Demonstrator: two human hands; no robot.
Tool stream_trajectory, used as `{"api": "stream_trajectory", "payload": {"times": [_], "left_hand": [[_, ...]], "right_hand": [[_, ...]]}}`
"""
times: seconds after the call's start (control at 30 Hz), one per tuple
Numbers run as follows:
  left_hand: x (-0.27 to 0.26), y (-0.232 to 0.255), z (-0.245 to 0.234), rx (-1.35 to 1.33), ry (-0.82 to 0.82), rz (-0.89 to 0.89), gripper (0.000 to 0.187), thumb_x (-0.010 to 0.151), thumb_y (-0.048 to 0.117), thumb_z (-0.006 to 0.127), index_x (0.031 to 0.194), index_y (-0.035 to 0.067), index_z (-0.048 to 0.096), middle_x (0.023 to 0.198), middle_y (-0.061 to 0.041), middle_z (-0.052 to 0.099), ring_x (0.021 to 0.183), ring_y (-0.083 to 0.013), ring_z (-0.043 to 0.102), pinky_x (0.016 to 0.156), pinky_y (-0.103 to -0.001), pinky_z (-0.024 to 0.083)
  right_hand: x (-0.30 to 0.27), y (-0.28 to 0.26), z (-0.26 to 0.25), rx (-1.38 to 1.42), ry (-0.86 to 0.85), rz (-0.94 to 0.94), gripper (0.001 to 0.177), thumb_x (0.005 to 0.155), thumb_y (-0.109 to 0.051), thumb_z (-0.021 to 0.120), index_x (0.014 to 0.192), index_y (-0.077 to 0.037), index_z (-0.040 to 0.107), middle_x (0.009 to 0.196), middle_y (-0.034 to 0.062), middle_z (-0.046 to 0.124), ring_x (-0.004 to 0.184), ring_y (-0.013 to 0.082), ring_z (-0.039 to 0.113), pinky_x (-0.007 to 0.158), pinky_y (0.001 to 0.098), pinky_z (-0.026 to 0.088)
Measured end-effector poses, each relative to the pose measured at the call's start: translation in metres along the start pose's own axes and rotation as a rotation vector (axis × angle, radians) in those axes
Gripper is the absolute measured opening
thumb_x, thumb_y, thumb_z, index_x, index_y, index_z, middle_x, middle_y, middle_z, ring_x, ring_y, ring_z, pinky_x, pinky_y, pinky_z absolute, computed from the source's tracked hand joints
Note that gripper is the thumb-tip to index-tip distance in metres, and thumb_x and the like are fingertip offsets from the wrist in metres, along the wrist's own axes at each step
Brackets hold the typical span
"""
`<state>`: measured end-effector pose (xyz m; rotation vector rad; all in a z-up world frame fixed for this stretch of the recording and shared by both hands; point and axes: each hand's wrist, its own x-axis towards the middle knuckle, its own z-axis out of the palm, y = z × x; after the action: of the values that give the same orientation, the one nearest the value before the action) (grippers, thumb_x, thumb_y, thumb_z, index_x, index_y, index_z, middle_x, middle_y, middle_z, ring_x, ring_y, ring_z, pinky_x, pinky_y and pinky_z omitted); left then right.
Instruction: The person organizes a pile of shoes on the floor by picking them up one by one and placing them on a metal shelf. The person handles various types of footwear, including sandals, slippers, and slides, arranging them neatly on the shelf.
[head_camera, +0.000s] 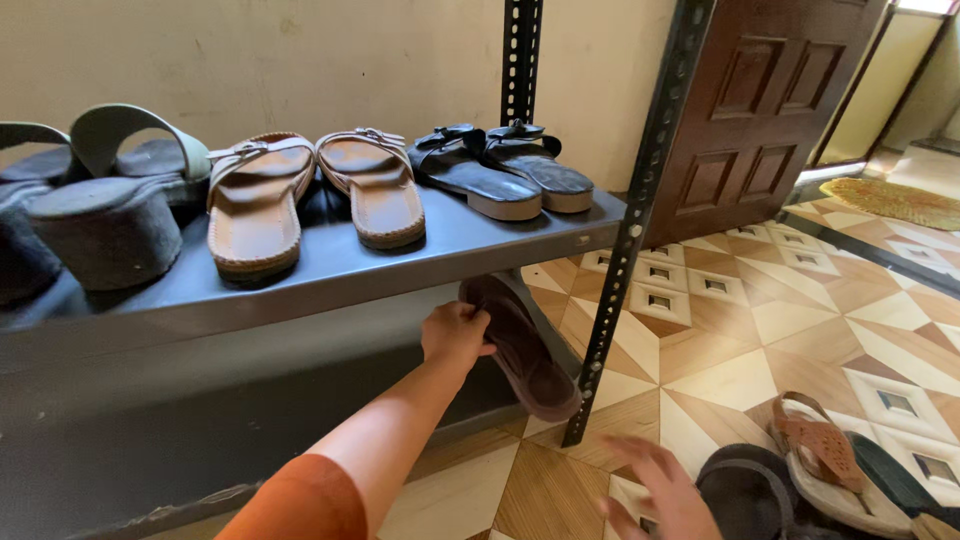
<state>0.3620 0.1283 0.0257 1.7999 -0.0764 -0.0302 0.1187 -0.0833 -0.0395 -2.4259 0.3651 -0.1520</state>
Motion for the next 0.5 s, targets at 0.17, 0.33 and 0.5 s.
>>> {"api": "stream_trajectory", "payload": {"times": [0.17, 0.33, 0.5], "left_hand": [[0.029, -0.022, 0.015, 0.063, 0.035, 0.006, 0.035, 0.090, 0.022, 0.070, 0.116, -0.001, 0.072, 0.094, -0.015, 0.078, 0.072, -0.0269, 0.080, 0.062, -0.032, 0.063], [0.039, -0.031, 0.016, 0.084, 0.029, -0.064, 0.037, 0.093, 0.025, 0.068, 0.122, 0.003, 0.071, 0.098, -0.014, 0.078, 0.075, -0.0257, 0.080, 0.060, -0.033, 0.061], [0.047, -0.041, 0.025, -0.042, 0.007, -0.081, 0.047, 0.090, 0.019, 0.074, 0.130, -0.002, 0.064, 0.110, -0.018, 0.076, 0.084, -0.0250, 0.080, 0.066, -0.032, 0.065]], "right_hand": [[0.013, -0.045, 0.016, -0.072, 0.072, -0.322, 0.073, 0.082, -0.031, 0.079, 0.149, -0.034, 0.050, 0.163, 0.0128, 0.030, 0.147, 0.0390, 0.036, 0.107, 0.0529, 0.044], [0.024, -0.066, 0.031, -0.204, 0.061, -0.353, 0.077, 0.083, -0.031, 0.074, 0.154, -0.035, 0.043, 0.168, 0.0061, 0.021, 0.153, 0.0347, 0.026, 0.112, 0.0566, 0.033], [0.031, -0.075, 0.036, -0.487, -0.065, -0.229, 0.079, 0.091, -0.043, 0.065, 0.159, -0.037, 0.026, 0.172, -0.0023, 0.009, 0.158, 0.0239, 0.014, 0.114, 0.0589, 0.026]]}}
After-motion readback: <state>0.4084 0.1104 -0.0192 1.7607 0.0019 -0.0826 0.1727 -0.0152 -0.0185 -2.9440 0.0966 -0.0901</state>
